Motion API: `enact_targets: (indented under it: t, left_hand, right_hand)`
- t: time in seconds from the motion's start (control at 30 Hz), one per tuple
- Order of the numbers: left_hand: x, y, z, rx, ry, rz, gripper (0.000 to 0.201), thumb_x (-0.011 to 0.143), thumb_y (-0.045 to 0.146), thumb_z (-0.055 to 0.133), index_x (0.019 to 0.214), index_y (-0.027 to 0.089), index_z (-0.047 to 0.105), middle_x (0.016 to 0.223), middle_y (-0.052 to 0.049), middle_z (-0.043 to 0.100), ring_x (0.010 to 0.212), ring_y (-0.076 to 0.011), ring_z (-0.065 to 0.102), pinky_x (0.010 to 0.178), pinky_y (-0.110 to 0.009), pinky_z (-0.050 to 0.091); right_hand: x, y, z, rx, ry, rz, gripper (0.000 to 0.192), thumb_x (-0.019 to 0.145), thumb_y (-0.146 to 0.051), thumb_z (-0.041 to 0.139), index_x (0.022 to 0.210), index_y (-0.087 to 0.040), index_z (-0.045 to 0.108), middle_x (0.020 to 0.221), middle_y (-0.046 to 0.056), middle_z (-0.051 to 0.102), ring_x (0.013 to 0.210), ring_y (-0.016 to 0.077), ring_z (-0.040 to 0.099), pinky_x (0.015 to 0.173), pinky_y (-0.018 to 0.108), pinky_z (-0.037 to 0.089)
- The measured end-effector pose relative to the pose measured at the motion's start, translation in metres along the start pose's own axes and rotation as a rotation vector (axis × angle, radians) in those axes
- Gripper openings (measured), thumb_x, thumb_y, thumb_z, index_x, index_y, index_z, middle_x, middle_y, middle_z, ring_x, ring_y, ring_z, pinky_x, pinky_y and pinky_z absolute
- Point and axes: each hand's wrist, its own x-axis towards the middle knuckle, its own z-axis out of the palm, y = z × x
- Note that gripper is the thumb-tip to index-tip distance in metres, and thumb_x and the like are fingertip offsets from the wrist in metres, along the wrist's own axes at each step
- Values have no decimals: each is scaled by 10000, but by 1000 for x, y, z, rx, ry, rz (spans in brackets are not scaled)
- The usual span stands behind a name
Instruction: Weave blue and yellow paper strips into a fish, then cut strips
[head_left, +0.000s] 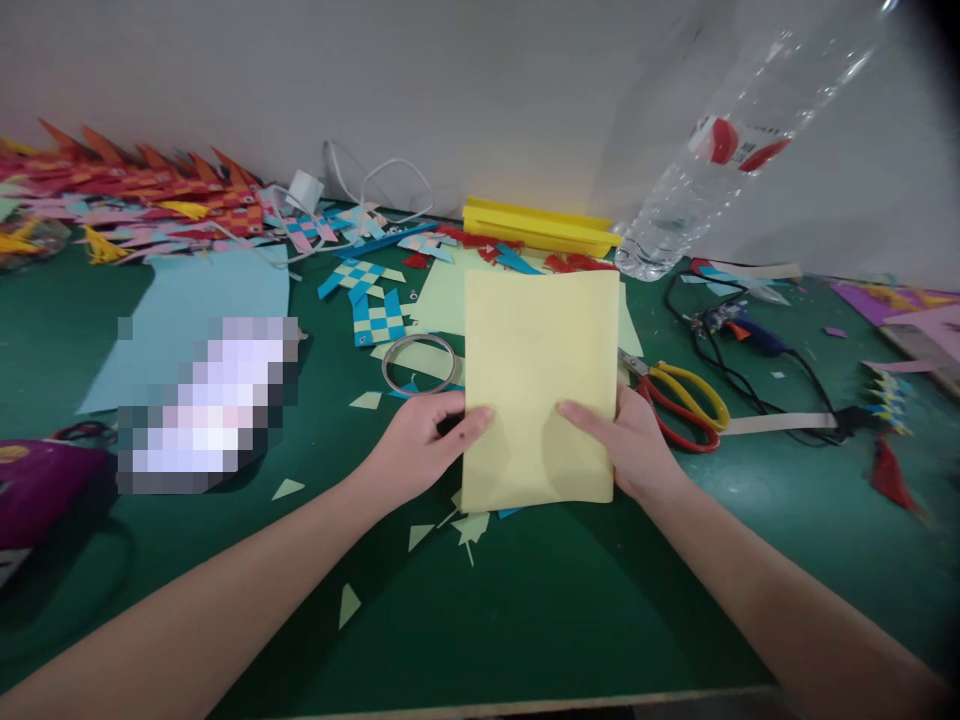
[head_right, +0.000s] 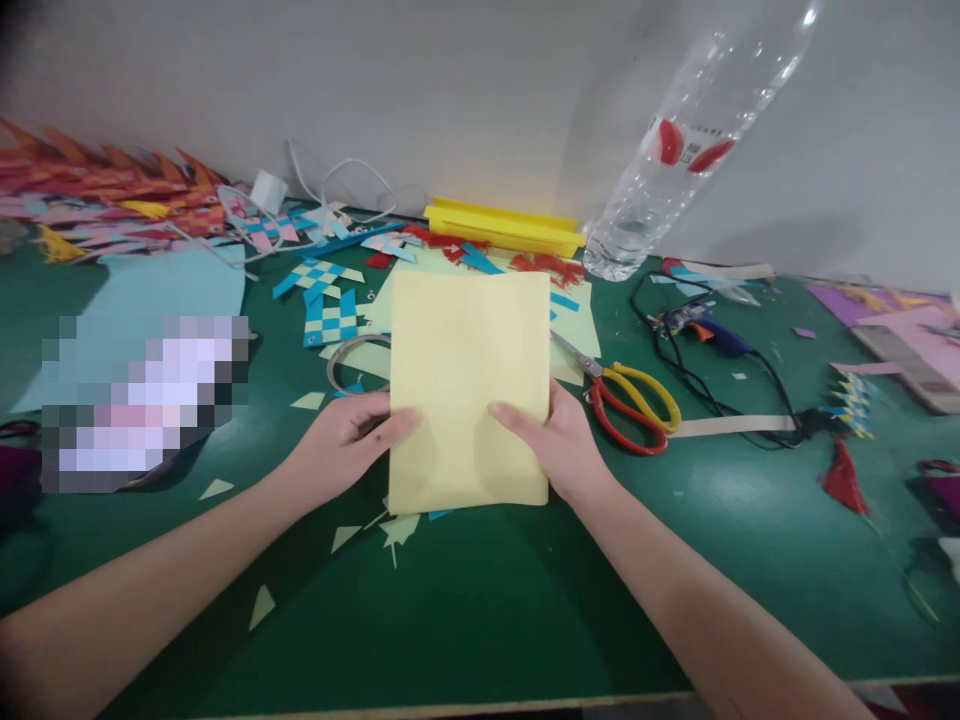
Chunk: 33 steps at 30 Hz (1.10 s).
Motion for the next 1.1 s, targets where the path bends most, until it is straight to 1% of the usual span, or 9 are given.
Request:
enact_targets:
  t: [0.13,0.27,0.37,0.5,0.57,0.67,0.73,0.9,1.1]
  left_hand:
    - [2,-3,-2,-102,96,-80,401,928,521,505,819,168,663,810,-49,690,644,-143,580,510,-223,421]
    - [3,-7,-5,-113,164,-84,370,934,487,511,828,172,672,806,-49,694,646,-147,583,505,-224,422]
    - [4,-9,-5,-114,149,-68,368,933,500,516,854,176,673,827,-54,694,657,-146,584,510,-221,421]
    - [7,-10,-4,-118,84,-61,380,928,526,522,878,177,663,885,-64,697,707,-154,605,542,-228,445]
    - [10,-10,-3,-104,71,-76,400,921,547,522,865,175,658,887,-66,697,707,-156,610,537,-231,444]
    - [16,-8,-2,-91,66,-94,412,915,554,522,848,171,660,864,-64,697,687,-152,609,527,-236,441]
    - [20,-8,-1,-93,58,-97,401,907,537,539,818,165,659,832,-58,695,670,-145,603,526,-233,439]
    - [30,-10,1,-120,72,-81,383,899,505,557,757,159,640,778,-40,685,641,-125,588,496,-202,409]
    - [29,-11,-1,-142,55,-96,388,896,512,550,779,159,661,821,-54,706,676,-133,616,523,-197,432]
  right_hand:
    - [5,-3,9,-98,-11,-67,509,708,-415,789,1162,-252,626,1250,85,687,1117,332,657,907,500,566]
    - [14,-6,13,-237,-7,-173,547,688,-439,798,1168,-243,625,1247,85,685,1120,335,649,902,504,564]
    - [20,-3,10,-284,23,-205,543,703,-456,785,1173,-242,618,1245,89,683,1093,334,658,894,512,562]
    - [24,0,8,-172,19,-185,531,698,-452,788,1160,-252,622,1267,77,673,1104,327,657,908,515,561]
    - [24,-1,7,-119,17,-170,537,672,-449,805,1140,-251,631,1261,75,677,1115,330,653,917,517,560]
    - [24,-4,7,-72,-27,-146,511,662,-432,818,1106,-252,643,1226,69,696,1110,322,656,923,510,560]
    - [25,-5,6,-71,-44,-159,482,669,-418,819,1090,-255,651,1206,65,705,1093,316,663,916,504,564]
    - [27,-5,3,-101,29,-196,458,692,-431,801,1087,-255,651,1194,72,708,1072,319,671,900,506,569]
    - [35,1,-5,-43,-81,-205,461,703,-369,813,1118,-266,641,1213,49,705,1076,300,678,898,487,595]
